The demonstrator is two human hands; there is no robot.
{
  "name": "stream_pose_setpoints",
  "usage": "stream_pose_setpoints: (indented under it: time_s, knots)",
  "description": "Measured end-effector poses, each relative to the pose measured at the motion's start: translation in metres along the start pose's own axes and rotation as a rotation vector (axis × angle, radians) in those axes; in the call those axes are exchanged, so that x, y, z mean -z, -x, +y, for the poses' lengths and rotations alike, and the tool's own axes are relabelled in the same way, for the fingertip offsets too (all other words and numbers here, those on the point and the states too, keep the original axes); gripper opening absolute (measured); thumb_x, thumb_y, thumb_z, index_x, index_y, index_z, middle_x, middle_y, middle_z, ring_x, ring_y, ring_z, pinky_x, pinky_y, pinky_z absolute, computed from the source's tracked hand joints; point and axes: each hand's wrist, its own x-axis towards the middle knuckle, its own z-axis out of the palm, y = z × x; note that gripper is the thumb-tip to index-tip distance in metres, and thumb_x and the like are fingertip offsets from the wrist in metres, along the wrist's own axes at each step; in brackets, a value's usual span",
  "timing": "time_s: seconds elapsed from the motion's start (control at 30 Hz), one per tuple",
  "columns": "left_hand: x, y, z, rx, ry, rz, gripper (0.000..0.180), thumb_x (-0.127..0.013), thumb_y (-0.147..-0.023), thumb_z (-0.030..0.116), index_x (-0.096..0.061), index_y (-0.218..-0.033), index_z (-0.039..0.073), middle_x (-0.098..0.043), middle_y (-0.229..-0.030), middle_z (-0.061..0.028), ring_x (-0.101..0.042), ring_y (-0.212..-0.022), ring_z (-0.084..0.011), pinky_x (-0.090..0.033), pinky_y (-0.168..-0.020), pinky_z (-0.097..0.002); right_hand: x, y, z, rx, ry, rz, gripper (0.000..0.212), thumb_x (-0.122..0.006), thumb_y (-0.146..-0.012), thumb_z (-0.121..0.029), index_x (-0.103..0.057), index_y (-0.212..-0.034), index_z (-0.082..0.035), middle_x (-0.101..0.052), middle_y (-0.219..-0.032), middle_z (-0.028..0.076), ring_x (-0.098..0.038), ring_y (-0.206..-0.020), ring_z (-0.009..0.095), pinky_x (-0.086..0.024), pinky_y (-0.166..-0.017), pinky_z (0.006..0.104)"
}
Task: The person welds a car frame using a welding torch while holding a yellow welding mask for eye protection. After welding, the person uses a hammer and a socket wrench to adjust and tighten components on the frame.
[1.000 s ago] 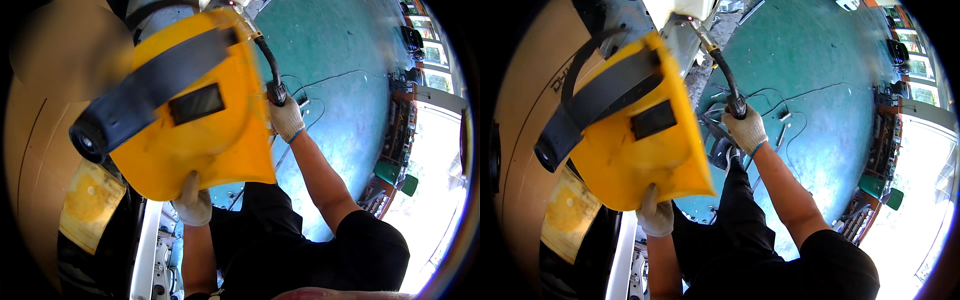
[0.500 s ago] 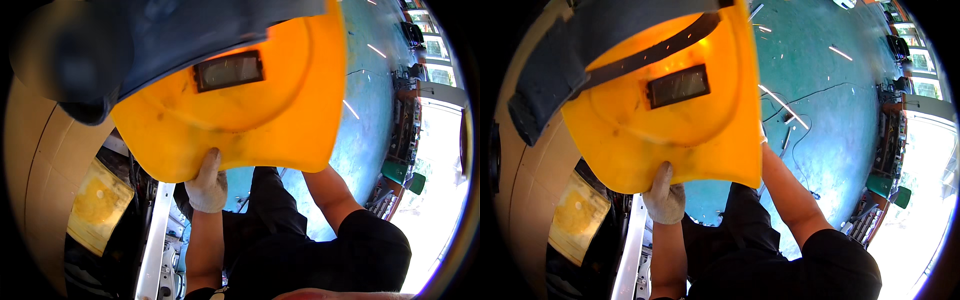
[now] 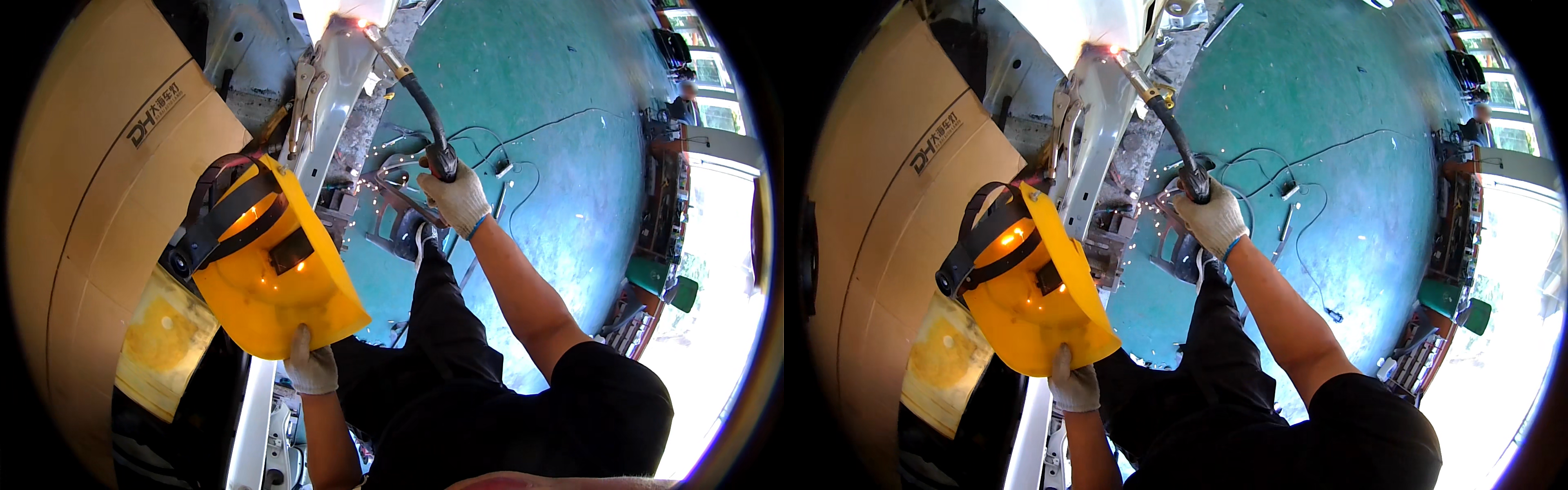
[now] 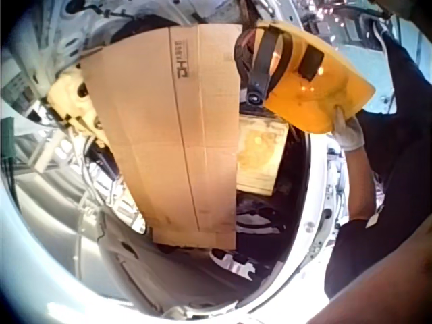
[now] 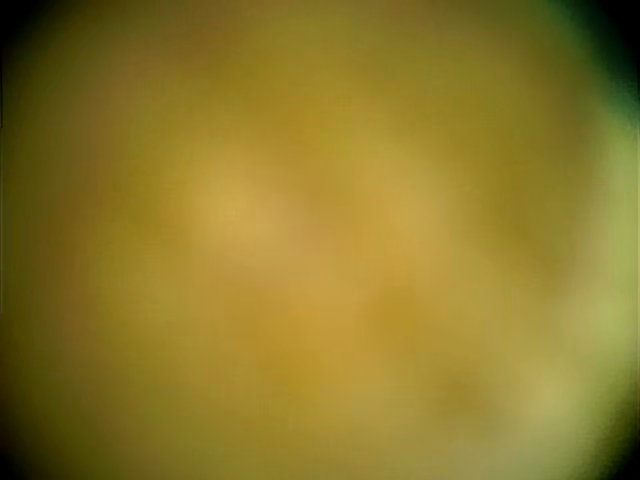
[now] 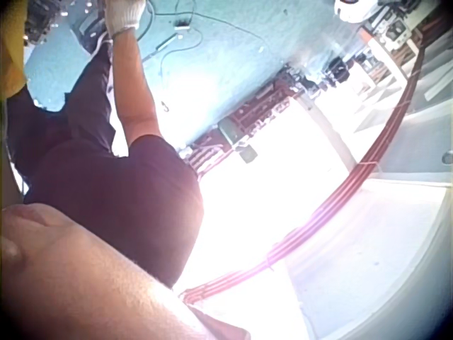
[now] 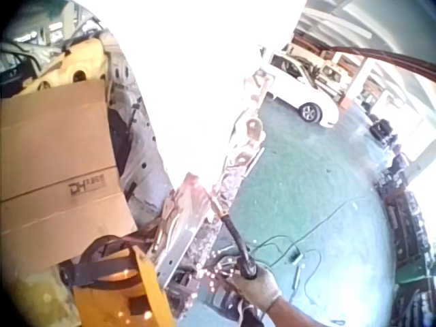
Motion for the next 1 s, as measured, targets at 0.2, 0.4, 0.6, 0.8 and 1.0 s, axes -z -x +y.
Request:
stream_pose_setpoints:
  time_s: [0.2,0.4,0.6,0.8,1.0]
  knots:
    - [-0.009,0.005,-0.007,0.042,0.051,-0.045,0.055,-0.066,-0.102,0.021,-0.049,-0.15,0.001,-0.059,-0.145,-0.0136,-0.06,-0.136,-0.0278,-0.054,-0.11,-0.0414,0.0,0.003,-0.002,-0.046,-0.018,0.028,0.033,-0.075,-0.089,-0.021,-0.068,-0.116,-0.004,-0.063,-0.079,0.0,-0.059,-0.064,0.01,-0.047,-0.057,0.0288]
    - [0.018,-0.007,-0.023,-0.292,-0.828,-0.154,0.057,-0.063,-0.102,0.02,-0.047,-0.152,0.001,-0.06,-0.146,-0.0119,-0.061,-0.134,-0.0264,-0.052,-0.112,-0.0413,0.002,0.008,-0.009,-0.05,0.016,0.044,0.037,-0.076,-0.086,-0.021,-0.069,-0.118,-0.002,-0.063,-0.078,0.002,-0.06,-0.065,0.012,-0.049,-0.057,0.0299]
    - [-0.034,-0.004,0.004,-0.129,-0.311,-0.168,0.054,-0.061,-0.101,0.014,-0.047,-0.151,0.001,-0.061,-0.143,-0.0126,-0.063,-0.132,-0.0258,-0.055,-0.108,-0.0385,0.008,0.005,-0.002,-0.04,0.019,0.03,0.038,-0.076,-0.087,-0.023,-0.069,-0.119,-0.004,-0.062,-0.077,0.002,-0.061,-0.065,0.012,-0.048,-0.055,0.0296]
    - [-0.02,-0.007,-0.009,-0.324,-0.681,-0.174,0.046,-0.059,-0.102,0.01,-0.05,-0.146,-0.003,-0.062,-0.142,-0.0149,-0.065,-0.129,-0.0272,-0.057,-0.105,-0.0385,0.012,0.002,-0.003,0.0,0.076,0.003,0.038,-0.076,-0.087,-0.025,-0.069,-0.118,-0.004,-0.063,-0.079,0.002,-0.061,-0.067,0.012,-0.05,-0.058,0.0303]
    - [-0.035,-0.004,-0.004,-0.145,-0.247,-0.152,0.041,-0.057,-0.106,0.008,-0.051,-0.144,-0.006,-0.061,-0.141,-0.017,-0.068,-0.126,-0.0273,-0.062,-0.1,-0.037,0.008,-0.003,-0.001,0.021,0.114,0.034,0.037,-0.076,-0.088,-0.025,-0.069,-0.117,-0.003,-0.063,-0.079,0.002,-0.061,-0.067,0.012,-0.05,-0.06,0.0307]
